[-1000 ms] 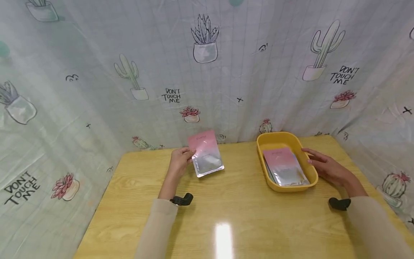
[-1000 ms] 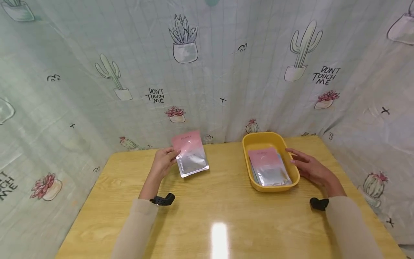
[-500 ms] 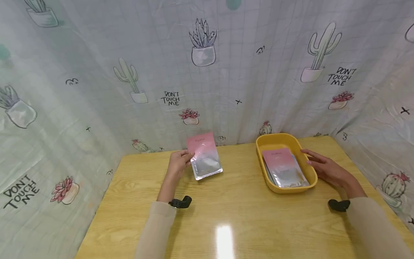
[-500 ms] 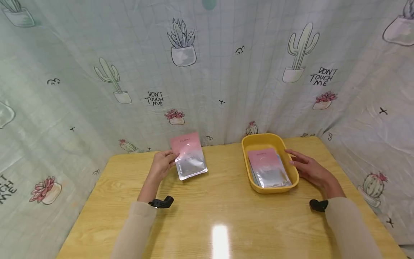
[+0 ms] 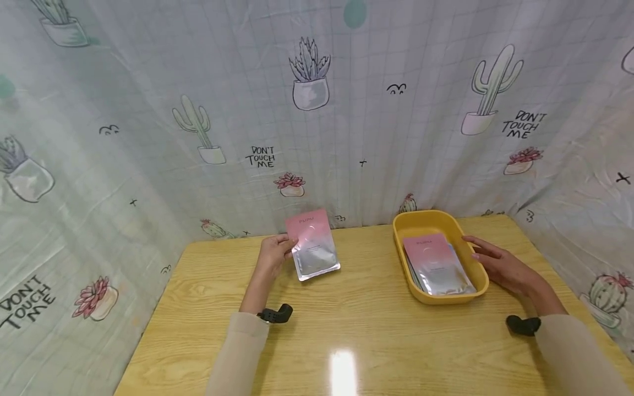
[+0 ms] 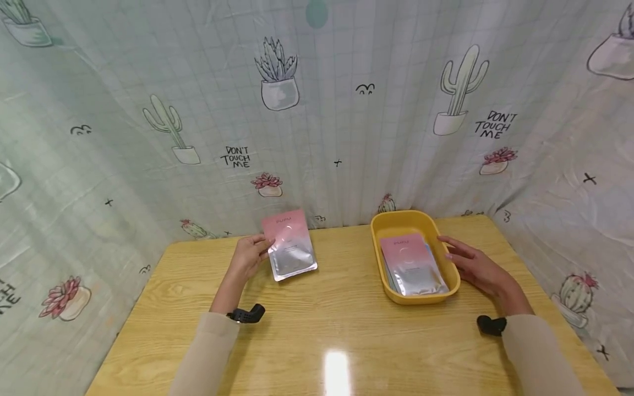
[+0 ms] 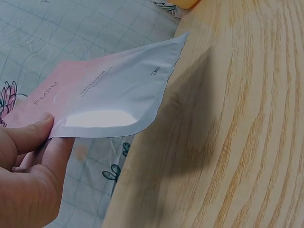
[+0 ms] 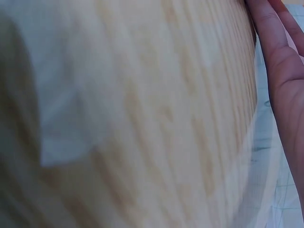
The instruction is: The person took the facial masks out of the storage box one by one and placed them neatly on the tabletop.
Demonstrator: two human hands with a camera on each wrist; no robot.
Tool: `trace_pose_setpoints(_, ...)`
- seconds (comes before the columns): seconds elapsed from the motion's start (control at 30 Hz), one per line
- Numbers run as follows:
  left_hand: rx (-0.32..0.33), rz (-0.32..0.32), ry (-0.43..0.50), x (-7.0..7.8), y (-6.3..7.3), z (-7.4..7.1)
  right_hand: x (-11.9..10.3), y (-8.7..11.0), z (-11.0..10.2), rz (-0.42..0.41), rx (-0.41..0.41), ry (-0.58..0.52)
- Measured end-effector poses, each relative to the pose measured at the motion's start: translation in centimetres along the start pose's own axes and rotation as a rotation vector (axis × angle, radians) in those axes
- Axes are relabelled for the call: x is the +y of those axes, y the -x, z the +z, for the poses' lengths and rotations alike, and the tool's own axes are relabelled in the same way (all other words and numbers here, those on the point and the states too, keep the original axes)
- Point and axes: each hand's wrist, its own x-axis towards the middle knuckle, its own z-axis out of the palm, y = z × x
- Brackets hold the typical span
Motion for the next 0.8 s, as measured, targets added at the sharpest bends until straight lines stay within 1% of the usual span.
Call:
trace_pose_setpoints(0.3,-0.002,-0.01,0.02,0.21,-0.02,-0.39,-0.28,-0.09,0.03,-0.009,-0.015,-0.003)
trace_pose_setpoints(0.47,0.0,-0.008,0.011,0.62,-0.09,-0.29,-0.29,0.15,-0.38,-0.032,-0.045,-0.067)
trace_pose_setpoints(0.63,-0.014,-0.033,-0.017,0.75,0.02,-0.7,-0.14,0.43,-0.47,-0.034,-0.063,-0.116)
trace_pose_setpoints(0.8,-0.016,-0.017,-0.022,0.87,0.17,-0.98,-0.41,0.31,-0.2,-0.011,-0.039,-0.076)
